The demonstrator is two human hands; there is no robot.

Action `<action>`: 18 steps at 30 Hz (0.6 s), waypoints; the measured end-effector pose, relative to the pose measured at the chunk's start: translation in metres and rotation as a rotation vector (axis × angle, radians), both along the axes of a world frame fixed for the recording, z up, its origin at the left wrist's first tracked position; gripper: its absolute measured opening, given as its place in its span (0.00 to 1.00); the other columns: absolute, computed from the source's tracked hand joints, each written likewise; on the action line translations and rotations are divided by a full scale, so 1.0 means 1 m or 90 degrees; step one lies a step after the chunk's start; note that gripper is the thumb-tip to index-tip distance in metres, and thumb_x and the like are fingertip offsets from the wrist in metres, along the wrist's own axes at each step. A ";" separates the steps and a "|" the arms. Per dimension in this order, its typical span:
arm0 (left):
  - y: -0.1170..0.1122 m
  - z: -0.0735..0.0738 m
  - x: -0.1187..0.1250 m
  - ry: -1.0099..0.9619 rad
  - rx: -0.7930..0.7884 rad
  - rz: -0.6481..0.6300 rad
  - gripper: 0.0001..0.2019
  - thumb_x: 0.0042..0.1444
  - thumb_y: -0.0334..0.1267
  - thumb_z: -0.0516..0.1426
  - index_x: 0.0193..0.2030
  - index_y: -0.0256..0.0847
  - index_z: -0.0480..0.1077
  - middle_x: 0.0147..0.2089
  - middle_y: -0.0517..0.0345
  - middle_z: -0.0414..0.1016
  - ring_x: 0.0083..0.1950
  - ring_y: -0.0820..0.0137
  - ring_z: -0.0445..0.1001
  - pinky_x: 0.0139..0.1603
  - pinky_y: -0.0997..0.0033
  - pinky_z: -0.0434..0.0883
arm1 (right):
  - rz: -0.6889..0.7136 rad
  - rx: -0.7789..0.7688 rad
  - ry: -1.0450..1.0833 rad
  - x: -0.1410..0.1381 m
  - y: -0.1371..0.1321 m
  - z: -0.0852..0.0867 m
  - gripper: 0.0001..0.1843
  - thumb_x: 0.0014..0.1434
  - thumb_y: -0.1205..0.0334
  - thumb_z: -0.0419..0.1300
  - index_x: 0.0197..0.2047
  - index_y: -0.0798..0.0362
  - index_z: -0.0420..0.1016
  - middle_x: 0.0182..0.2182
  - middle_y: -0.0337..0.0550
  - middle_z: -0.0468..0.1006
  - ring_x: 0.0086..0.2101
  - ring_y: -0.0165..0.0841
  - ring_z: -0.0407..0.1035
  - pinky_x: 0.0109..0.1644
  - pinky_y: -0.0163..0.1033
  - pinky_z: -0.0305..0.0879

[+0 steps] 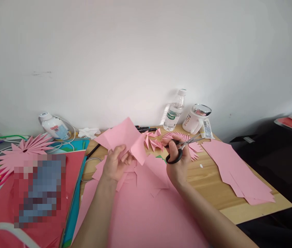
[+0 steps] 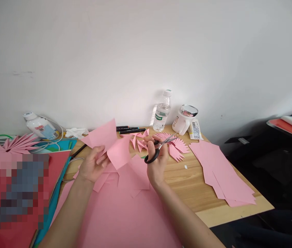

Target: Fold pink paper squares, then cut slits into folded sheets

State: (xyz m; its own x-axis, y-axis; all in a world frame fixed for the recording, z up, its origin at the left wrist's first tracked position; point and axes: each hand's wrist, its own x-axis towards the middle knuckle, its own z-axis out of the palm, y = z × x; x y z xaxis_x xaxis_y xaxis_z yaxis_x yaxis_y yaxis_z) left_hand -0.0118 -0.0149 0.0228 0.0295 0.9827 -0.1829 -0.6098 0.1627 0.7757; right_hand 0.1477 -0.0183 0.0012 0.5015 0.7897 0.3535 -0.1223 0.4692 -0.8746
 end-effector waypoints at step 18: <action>-0.003 0.001 -0.002 0.072 0.042 -0.192 0.23 0.41 0.57 0.59 0.29 0.36 0.75 0.30 0.47 0.76 0.33 0.63 0.74 0.30 0.68 0.69 | 0.510 -0.274 0.399 0.010 0.015 -0.011 0.13 0.40 0.65 0.68 0.31 0.50 0.71 0.30 0.34 0.77 0.31 0.29 0.70 0.36 0.33 0.67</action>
